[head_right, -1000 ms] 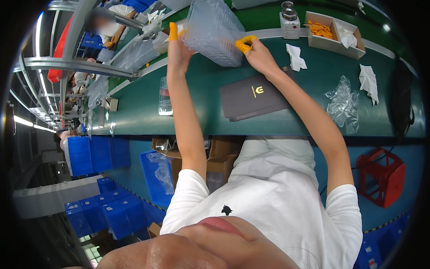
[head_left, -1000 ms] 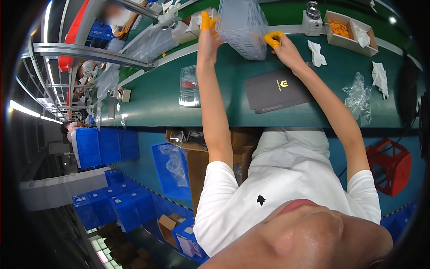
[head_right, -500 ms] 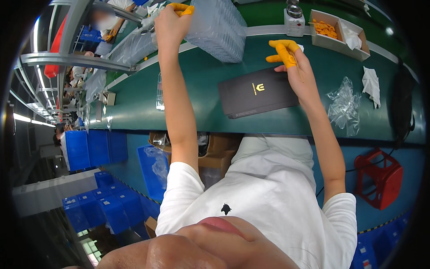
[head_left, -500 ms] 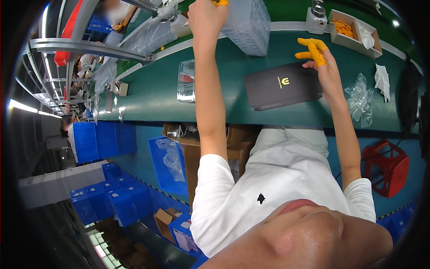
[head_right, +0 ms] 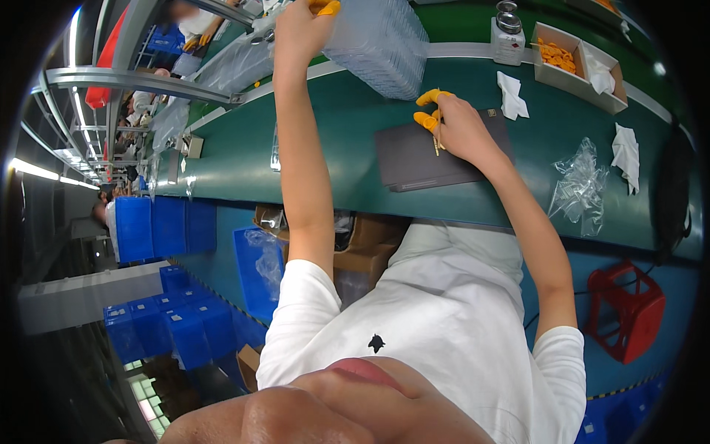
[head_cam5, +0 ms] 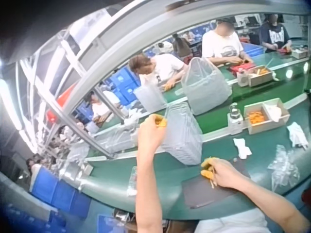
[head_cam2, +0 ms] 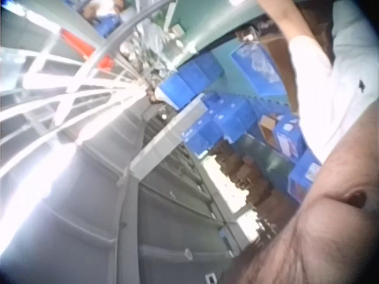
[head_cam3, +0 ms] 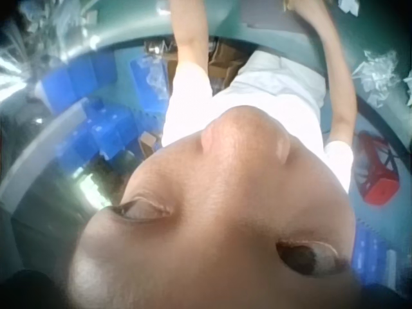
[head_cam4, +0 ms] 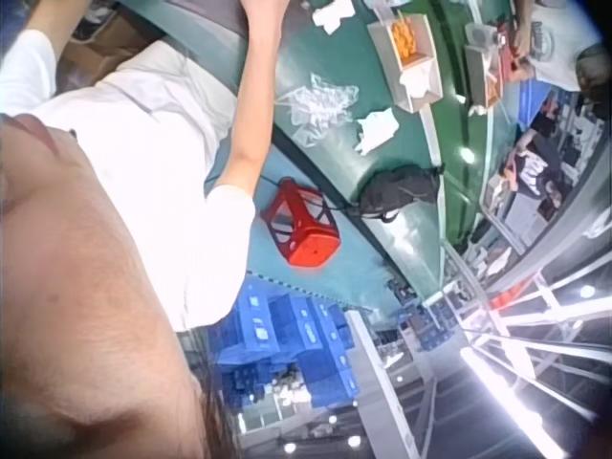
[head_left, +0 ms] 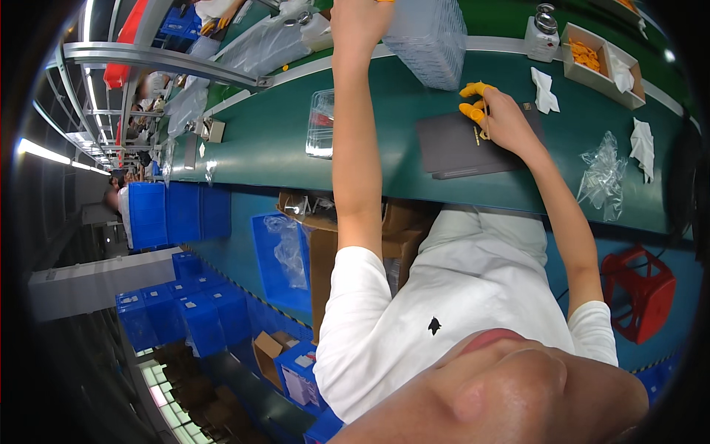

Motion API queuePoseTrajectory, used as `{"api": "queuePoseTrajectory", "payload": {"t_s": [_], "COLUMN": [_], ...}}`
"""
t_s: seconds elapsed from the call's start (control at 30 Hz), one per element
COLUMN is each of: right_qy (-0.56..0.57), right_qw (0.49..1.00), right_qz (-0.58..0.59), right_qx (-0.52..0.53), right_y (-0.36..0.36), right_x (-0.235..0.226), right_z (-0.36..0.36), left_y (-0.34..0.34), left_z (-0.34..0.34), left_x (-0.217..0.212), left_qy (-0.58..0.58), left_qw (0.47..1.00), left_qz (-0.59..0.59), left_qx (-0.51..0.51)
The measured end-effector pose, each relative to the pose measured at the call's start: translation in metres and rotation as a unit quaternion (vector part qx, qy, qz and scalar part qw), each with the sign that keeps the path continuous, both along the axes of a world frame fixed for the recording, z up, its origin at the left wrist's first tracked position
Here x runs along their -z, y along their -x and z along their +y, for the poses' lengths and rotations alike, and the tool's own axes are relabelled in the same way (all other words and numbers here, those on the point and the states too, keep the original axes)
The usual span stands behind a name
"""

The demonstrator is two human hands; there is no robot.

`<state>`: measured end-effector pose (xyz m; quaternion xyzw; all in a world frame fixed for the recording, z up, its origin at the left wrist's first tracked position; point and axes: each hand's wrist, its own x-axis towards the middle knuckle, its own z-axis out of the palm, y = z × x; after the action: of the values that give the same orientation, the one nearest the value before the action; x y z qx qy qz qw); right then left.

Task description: Applying glue or sealant and cleaning clear plastic phone cases at a factory assembly line.

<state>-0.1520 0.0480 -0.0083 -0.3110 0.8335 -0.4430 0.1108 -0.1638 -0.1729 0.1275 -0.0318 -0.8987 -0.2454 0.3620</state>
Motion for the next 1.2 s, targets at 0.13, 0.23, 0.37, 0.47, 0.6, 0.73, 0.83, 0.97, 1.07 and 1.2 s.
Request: {"api": "queuePoseTrajectory", "payload": {"t_s": [0.13, 0.23, 0.37, 0.47, 0.6, 0.73, 0.83, 0.97, 1.07, 1.2], "right_qy": [0.011, -0.026, -0.029, -0.065, -0.083, -0.072, -0.066, -0.067, -0.057, -0.036], "right_qw": [0.999, 0.999, 0.996, 0.991, 0.985, 0.988, 0.986, 0.985, 0.982, 0.986], "right_qz": [-0.025, 0.001, 0.078, 0.101, 0.145, 0.132, 0.148, 0.158, 0.175, 0.154], "right_qx": [-0.029, -0.025, -0.039, -0.057, -0.048, -0.042, -0.035, -0.032, -0.029, -0.047], "right_y": [-0.002, -0.007, -0.018, -0.018, -0.016, -0.016, -0.015, -0.012, -0.013, -0.016], "right_x": [0.005, 0.005, 0.016, 0.020, 0.029, 0.028, 0.031, 0.034, 0.034, 0.028], "right_z": [-0.022, -0.030, -0.047, -0.063, -0.078, -0.090, -0.094, -0.096, -0.095, -0.092], "left_y": [0.026, 0.032, 0.036, 0.045, 0.065, 0.076, 0.080, 0.078, 0.074, 0.072], "left_z": [-0.026, -0.025, -0.026, -0.032, -0.039, -0.046, -0.049, -0.051, -0.048, -0.035], "left_x": [0.017, 0.011, -0.003, -0.004, 0.000, -0.001, -0.001, 0.000, -0.003, -0.011], "left_qy": [-0.009, -0.015, 0.034, 0.052, 0.063, 0.073, 0.084, 0.077, 0.082, 0.082], "left_qw": [0.988, 0.989, 0.987, 0.987, 0.987, 0.984, 0.983, 0.980, 0.978, 0.965], "left_qz": [-0.117, -0.130, -0.155, -0.151, -0.146, -0.153, -0.138, -0.132, -0.129, -0.179], "left_qx": [-0.098, -0.066, -0.033, 0.001, 0.033, 0.052, 0.093, 0.129, 0.145, 0.176]}}
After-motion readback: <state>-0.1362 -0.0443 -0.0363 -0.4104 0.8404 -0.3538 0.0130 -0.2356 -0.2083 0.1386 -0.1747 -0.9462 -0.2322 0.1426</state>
